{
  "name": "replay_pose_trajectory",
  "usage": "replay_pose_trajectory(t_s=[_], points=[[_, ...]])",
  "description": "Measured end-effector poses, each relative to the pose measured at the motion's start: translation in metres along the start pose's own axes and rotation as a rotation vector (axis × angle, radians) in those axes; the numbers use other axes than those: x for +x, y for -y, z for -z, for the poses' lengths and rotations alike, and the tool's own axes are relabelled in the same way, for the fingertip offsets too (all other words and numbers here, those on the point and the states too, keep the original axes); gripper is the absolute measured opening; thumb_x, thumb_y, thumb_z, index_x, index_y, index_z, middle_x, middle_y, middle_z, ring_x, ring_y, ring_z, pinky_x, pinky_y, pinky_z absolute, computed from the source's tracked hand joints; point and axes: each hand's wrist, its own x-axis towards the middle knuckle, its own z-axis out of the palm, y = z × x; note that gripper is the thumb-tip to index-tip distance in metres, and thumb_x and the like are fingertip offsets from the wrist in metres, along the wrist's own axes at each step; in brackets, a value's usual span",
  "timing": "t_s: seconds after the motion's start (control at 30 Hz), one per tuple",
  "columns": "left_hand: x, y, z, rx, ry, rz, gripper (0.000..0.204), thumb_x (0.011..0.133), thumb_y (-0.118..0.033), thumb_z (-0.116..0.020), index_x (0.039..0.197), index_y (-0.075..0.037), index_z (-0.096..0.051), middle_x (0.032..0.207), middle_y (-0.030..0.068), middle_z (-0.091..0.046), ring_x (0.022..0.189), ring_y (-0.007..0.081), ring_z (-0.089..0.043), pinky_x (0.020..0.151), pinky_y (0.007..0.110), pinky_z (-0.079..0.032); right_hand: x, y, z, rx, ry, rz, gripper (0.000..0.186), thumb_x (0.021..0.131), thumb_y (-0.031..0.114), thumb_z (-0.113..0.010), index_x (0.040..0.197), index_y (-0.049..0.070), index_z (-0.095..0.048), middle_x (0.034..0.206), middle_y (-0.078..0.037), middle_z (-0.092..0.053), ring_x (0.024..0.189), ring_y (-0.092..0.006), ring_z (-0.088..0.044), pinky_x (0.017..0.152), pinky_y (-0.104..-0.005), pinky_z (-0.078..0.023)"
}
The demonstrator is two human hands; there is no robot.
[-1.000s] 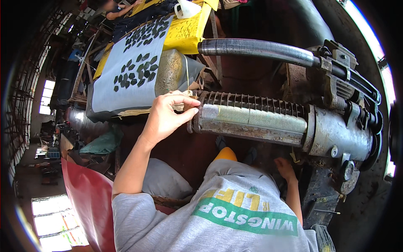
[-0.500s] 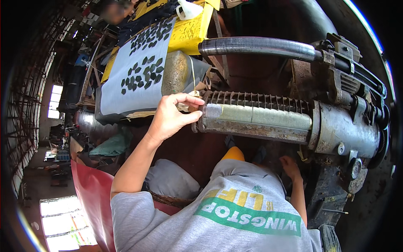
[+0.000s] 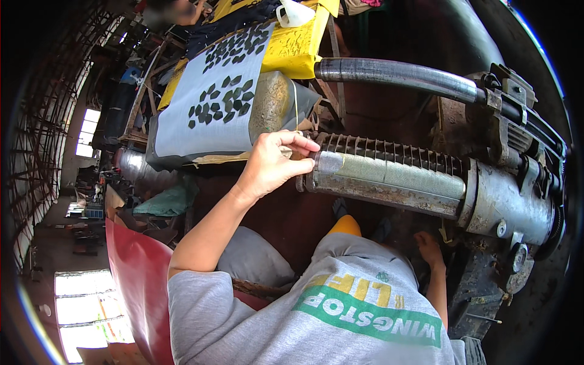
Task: Using a T-handle wrench to adjust or rotate the roller of a leather processing machine.
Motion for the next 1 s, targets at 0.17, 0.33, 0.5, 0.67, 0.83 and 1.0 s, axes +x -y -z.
replay_pose_trajectory(t_s=[0.17, 0.33, 0.5, 0.67, 0.83, 1.0], points=[[0.001, -0.001, -0.001, -0.013, -0.016, 0.040, 0.024, 0.070, -0.002, -0.069, 0.093, 0.002, -0.070, 0.086, 0.0077, -0.066, 0.085, 0.0109, -0.059, 0.079, 0.025, -0.047, 0.003, -0.007, -0.006, 0.005, -0.007, 0.053, 0.024, 0.090, 0.023, -0.054, 0.104, 0.007, -0.064, 0.101, -0.015, -0.065, 0.091, -0.0273, -0.063, 0.079, -0.0356, -0.048], [0.003, -0.003, -0.002, -0.011, -0.020, 0.029, 0.020, 0.071, -0.004, -0.069, 0.089, 0.002, -0.071, 0.085, 0.0074, -0.066, 0.081, 0.0107, -0.059, 0.077, 0.025, -0.048, 0.000, -0.009, -0.010, 0.000, -0.018, 0.030, 0.023, 0.090, 0.023, -0.055, 0.104, 0.007, -0.064, 0.099, -0.015, -0.065, 0.091, -0.0276, -0.063, 0.079, -0.0354, -0.048], [0.006, 0.000, 0.000, -0.077, 0.002, 0.061, 0.016, 0.072, -0.004, -0.070, 0.087, 0.002, -0.071, 0.079, 0.0060, -0.067, 0.077, 0.0098, -0.059, 0.075, 0.024, -0.047, -0.003, -0.009, -0.010, 0.012, -0.011, 0.037, 0.023, 0.089, 0.023, -0.056, 0.103, 0.007, -0.064, 0.098, -0.015, -0.065, 0.090, -0.0276, -0.064, 0.078, -0.0355, -0.048], [0.007, 0.001, 0.000, -0.021, -0.011, 0.039, 0.016, 0.071, -0.005, -0.071, 0.086, 0.002, -0.071, 0.079, 0.0057, -0.067, 0.077, 0.0093, -0.059, 0.074, 0.024, -0.047, -0.006, -0.007, -0.011, 0.018, -0.056, 0.050, 0.021, 0.089, 0.021, -0.056, 0.101, 0.006, -0.065, 0.092, -0.016, -0.066, 0.085, -0.0266, -0.065, 0.074, -0.0347, -0.048], [0.008, 0.006, -0.004, 0.045, -0.042, -0.055, 0.012, 0.073, -0.001, -0.070, 0.083, 0.005, -0.068, 0.075, 0.0076, -0.067, 0.068, 0.0091, -0.064, 0.065, 0.021, -0.051, -0.005, -0.012, -0.013, 0.007, -0.058, 0.094, 0.021, 0.089, 0.020, -0.056, 0.101, 0.005, -0.065, 0.085, -0.016, -0.066, 0.078, -0.0242, -0.064, 0.070, -0.0337, -0.048], [0.009, 0.017, -0.009, -0.105, -0.109, -0.067, 0.011, 0.073, -0.002, -0.070, 0.082, 0.005, -0.068, 0.075, 0.0064, -0.067, 0.069, 0.0083, -0.063, 0.064, 0.021, -0.051, -0.006, -0.007, -0.009, -0.018, -0.042, 0.096, 0.021, 0.089, 0.019, -0.055, 0.100, 0.004, -0.065, 0.081, -0.014, -0.066, 0.075, -0.0227, -0.063, 0.069, -0.0330, -0.048]])
